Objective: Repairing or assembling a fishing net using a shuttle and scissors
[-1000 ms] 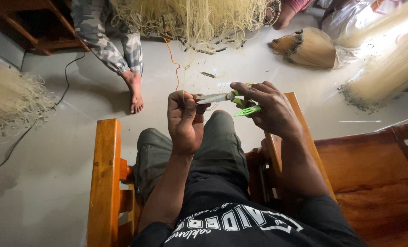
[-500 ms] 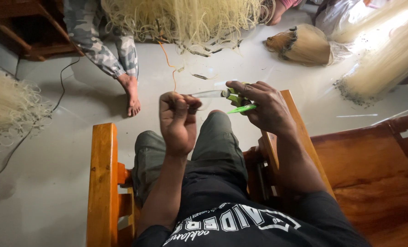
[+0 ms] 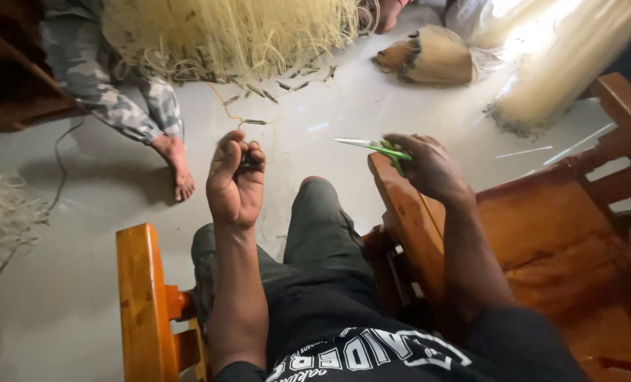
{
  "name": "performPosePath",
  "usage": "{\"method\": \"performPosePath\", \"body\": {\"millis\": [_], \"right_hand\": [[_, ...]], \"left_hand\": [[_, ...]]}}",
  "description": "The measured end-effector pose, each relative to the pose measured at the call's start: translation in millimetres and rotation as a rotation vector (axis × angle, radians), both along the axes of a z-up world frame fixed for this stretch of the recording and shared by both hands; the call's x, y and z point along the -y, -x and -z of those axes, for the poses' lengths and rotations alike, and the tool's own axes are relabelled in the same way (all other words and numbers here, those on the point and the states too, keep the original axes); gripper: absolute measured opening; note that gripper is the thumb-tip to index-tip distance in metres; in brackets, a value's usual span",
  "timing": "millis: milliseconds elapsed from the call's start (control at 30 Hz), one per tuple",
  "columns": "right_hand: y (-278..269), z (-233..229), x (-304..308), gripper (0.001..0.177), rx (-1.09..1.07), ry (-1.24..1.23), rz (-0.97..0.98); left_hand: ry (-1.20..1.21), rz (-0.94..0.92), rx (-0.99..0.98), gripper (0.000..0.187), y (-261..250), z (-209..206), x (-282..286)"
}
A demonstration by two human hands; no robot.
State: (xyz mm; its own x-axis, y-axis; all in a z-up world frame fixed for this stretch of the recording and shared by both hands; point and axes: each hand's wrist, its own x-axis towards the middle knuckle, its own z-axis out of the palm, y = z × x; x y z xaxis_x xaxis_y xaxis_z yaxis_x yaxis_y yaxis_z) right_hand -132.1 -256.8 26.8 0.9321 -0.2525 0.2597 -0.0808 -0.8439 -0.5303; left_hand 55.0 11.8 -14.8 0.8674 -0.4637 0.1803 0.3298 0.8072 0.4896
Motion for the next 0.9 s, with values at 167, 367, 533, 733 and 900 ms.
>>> {"method": "performPosePath", "body": {"millis": [167, 367, 533, 733, 900], "right_hand": [[13.9, 110.0, 75.6, 0.052, -0.403, 0.046, 0.381], [13.7, 120.1, 82.3, 0.048, -0.491, 0.035, 0.469], [21.2, 114.0, 79.0, 0.039, -0.479, -0.018, 0.467], [23.9, 85.5, 58.5, 0.03, -0.518, -0.002, 0.49], [25.5, 79.7, 53.7, 0.031, -0.569, 0.056, 0.523]], "left_hand": [[-0.003, -0.255, 0.011, 0.014, 2.4, -1.4, 0.7], [0.085, -0.38, 0.063, 0.013, -9.4, 13.9, -13.7], [0.051, -0.324, 0.059, 0.018, 13.1, -2.5, -18.6], [0.026, -0.308, 0.128, 0.017, 23.7, -11.1, -18.8], [0.002, -0.299, 0.19, 0.017, 30.5, -13.9, -16.8]]}}
